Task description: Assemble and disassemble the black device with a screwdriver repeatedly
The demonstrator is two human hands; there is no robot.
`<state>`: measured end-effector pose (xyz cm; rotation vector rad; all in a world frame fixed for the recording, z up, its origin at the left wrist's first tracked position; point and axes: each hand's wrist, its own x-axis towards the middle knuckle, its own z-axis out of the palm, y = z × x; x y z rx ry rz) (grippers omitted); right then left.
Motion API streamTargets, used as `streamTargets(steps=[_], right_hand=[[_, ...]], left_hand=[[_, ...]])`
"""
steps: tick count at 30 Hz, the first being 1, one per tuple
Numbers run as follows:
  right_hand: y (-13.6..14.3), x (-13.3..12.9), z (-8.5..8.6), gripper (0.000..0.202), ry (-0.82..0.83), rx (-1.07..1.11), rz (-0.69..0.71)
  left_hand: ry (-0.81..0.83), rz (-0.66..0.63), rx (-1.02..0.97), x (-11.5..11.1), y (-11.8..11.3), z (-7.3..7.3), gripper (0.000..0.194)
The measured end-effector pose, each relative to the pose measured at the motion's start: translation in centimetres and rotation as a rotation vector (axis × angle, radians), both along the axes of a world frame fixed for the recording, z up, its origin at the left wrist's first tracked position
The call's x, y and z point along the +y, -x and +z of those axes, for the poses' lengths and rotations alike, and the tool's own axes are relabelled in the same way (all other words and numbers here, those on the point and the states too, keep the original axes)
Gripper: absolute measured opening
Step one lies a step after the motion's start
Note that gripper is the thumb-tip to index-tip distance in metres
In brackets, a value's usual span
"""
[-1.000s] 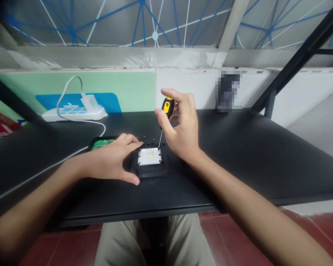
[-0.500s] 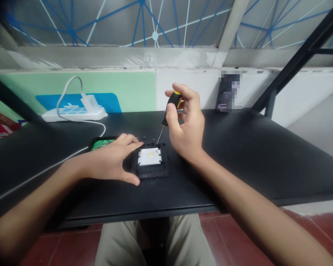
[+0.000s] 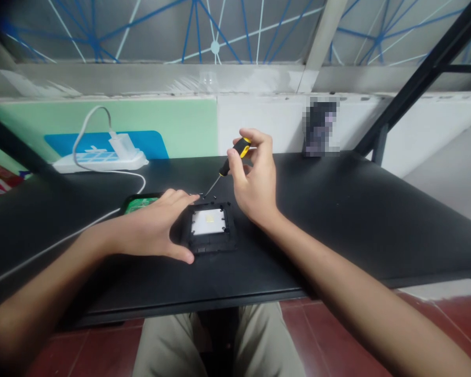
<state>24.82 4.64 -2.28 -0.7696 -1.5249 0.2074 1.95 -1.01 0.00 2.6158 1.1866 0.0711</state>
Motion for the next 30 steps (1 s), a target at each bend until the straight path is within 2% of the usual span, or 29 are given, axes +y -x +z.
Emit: streamTargets(steps=[6, 16, 20, 30], right_hand=[[-0.1, 0.7, -0.6, 0.035, 0.05, 0.035, 0.025], [-0.3, 1.3, -1.0, 0.039, 0.105, 0.039, 0.005], [-0.3, 1.5, -1.1, 0.039, 0.127, 0.038, 0.011], [-0.6, 1.5, -0.9, 0.037, 0.144, 0.032, 0.002]], left_hand=[[0.019, 0.0, -0.029, 0.2, 0.1, -0.2, 0.117], [0.042, -0.002, -0.021, 0.1, -0.2, 0.4, 0.096], [0.042, -0.002, -0.028, 0.1, -0.1, 0.2, 0.093], [0.035, 0.016, -0.005, 0.0, -0.2, 0.1, 0.103]])
